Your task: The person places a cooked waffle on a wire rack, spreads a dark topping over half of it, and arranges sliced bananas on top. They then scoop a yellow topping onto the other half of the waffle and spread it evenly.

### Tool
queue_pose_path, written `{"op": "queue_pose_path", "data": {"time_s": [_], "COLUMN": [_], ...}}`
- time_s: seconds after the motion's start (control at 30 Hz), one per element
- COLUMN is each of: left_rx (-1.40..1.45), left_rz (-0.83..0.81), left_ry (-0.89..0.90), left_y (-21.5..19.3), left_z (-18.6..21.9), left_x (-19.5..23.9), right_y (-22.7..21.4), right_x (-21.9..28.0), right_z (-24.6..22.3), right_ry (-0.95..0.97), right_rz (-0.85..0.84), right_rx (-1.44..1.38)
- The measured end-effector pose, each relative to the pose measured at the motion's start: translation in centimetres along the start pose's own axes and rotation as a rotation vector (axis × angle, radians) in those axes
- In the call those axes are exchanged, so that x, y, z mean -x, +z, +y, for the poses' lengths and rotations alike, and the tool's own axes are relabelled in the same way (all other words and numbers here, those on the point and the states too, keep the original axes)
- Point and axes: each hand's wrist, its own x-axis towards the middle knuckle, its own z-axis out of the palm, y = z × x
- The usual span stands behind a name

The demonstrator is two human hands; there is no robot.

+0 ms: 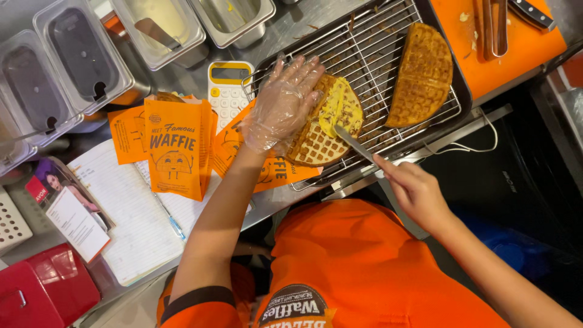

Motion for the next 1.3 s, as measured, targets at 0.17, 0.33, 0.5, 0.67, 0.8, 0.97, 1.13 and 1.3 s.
{"op": "queue_pose_path", "data": {"time_s": [0.17,0.33,0.5,0.67,0.8,0.97,1.13,1.3], "left_rx": [-0.003,-0.011,-0.002,-0.023,-0.012,-0.003,-0.015,-0.005], "left_rz": [0.013,0.016,-0.008,-0.012,0.004,-0.003,0.005,0.039], "left_ry": [-0.005,-0.013,-0.004,-0.008,0.006,-0.006,-0.002,0.014], "left_y": [0.9,0.9,0.8,1.1,0.8,0.7,0.7,0.6], "left_z": [0.5,0.2,0.1,0.1,0.3,0.4,0.6,0.7], "left_x": [-0.4,-0.4,-0.9,-0.7,-0.6,-0.6,-0.6,-0.5], "right_y": [0.7,0.4,0.1,1.6,-0.2,-3.3,0.9,0.6], "right_x": [-2.5,-0.7,-2.0,-0.4,0.7,2.2,2.4,-1.6], "right_z": [0.5,0.7,1.7,0.6,0.6,0.8,-0.8,0.9], "right_ry": [-0.137,-0.161,-0.135,-0.237,-0.287,-0.180,-0.272,-0.227], "right_rz": [0.122,-0.148,-0.027,-0.173,-0.136,0.035,0.064,0.100], "right_rx": [0.029,0.030,0.051,0.229,0.505,0.641,0.504,0.640]}}
